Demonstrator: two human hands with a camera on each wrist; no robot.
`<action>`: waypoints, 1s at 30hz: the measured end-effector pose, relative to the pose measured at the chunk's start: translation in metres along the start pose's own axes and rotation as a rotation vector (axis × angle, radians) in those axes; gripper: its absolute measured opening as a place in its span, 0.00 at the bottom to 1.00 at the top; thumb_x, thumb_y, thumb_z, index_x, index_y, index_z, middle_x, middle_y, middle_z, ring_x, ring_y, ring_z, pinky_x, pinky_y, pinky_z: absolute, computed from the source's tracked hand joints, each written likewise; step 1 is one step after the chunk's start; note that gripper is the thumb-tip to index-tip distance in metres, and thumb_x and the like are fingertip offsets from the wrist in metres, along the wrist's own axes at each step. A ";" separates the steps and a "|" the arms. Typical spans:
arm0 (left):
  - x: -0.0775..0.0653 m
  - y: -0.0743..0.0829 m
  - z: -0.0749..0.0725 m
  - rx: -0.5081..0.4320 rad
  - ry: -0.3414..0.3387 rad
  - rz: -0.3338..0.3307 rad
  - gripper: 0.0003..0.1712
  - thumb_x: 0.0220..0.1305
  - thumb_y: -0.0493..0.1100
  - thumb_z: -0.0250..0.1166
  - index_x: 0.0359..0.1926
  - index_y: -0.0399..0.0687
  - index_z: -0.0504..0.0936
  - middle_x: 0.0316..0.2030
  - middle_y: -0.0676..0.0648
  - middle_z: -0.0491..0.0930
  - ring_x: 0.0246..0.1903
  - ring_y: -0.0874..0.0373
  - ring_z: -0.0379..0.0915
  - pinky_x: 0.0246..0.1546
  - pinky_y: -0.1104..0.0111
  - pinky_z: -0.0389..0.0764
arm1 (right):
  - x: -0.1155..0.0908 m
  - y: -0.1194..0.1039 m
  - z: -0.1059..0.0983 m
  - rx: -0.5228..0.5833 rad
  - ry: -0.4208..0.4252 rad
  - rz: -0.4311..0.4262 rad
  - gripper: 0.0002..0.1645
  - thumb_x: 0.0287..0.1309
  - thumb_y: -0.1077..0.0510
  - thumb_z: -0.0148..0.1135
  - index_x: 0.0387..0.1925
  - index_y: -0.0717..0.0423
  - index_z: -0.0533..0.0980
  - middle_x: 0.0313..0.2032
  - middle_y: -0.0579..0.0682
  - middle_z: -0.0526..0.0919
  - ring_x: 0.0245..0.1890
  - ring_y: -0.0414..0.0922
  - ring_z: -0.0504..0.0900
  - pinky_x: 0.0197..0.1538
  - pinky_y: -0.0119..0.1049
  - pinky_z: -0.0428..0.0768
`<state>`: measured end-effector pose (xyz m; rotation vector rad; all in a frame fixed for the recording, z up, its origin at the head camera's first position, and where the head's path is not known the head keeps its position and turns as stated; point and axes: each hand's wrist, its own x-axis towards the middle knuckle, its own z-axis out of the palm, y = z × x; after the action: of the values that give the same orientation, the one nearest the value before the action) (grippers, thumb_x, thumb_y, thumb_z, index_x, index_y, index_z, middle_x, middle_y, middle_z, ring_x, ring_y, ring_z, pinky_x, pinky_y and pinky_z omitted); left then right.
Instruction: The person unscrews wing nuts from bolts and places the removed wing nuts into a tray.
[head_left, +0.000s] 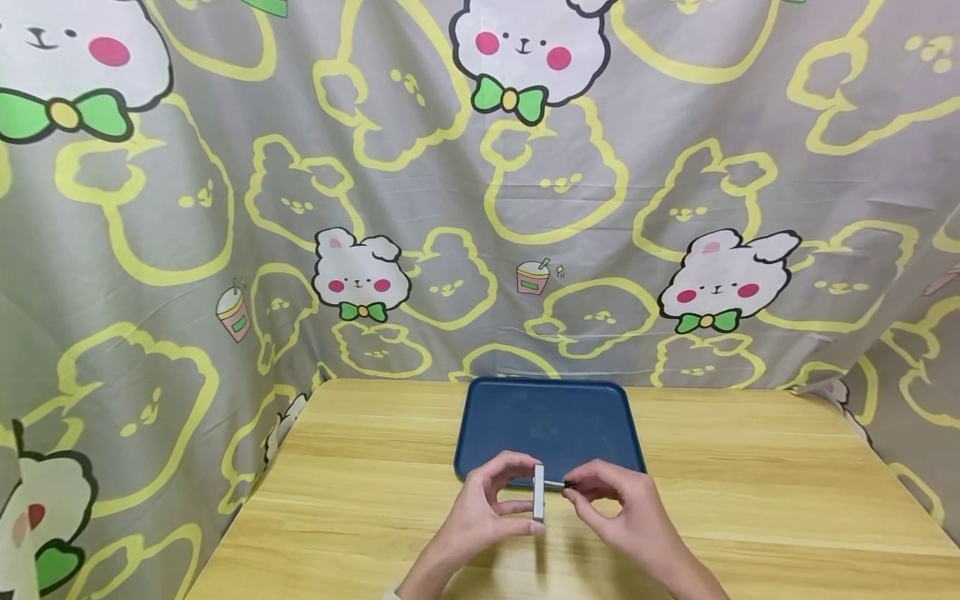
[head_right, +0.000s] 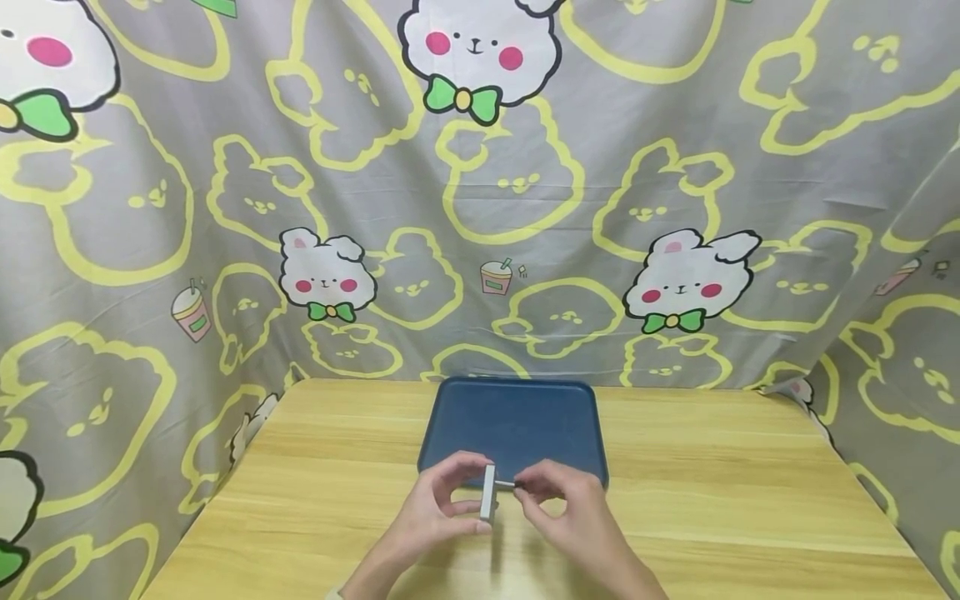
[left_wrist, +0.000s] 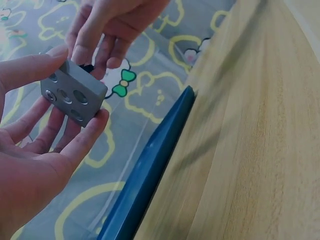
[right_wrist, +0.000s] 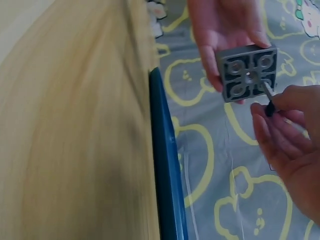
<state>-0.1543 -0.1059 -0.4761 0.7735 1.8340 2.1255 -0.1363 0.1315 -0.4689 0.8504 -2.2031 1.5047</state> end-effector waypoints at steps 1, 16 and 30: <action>0.000 0.000 0.000 -0.002 0.002 -0.003 0.37 0.49 0.25 0.78 0.61 0.39 0.77 0.58 0.41 0.76 0.60 0.52 0.73 0.54 0.54 0.86 | 0.000 0.001 0.001 -0.040 0.009 -0.073 0.18 0.55 0.72 0.74 0.43 0.51 0.83 0.37 0.46 0.88 0.34 0.40 0.88 0.38 0.30 0.89; 0.002 0.002 0.000 -0.050 0.011 -0.026 0.36 0.50 0.26 0.77 0.61 0.35 0.76 0.57 0.42 0.78 0.59 0.51 0.74 0.53 0.59 0.87 | 0.013 0.000 0.005 -0.504 0.178 -0.770 0.16 0.76 0.61 0.56 0.40 0.67 0.85 0.40 0.60 0.86 0.34 0.50 0.87 0.42 0.32 0.89; 0.001 0.000 -0.001 -0.049 0.009 -0.009 0.36 0.50 0.24 0.77 0.62 0.34 0.76 0.58 0.37 0.76 0.61 0.44 0.72 0.55 0.51 0.85 | 0.001 0.004 0.007 -0.190 0.169 -0.268 0.19 0.59 0.66 0.73 0.52 0.56 0.81 0.44 0.49 0.86 0.38 0.43 0.87 0.42 0.26 0.87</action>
<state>-0.1562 -0.1061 -0.4762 0.7438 1.7793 2.1628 -0.1395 0.1261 -0.4739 0.8812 -1.9820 1.1765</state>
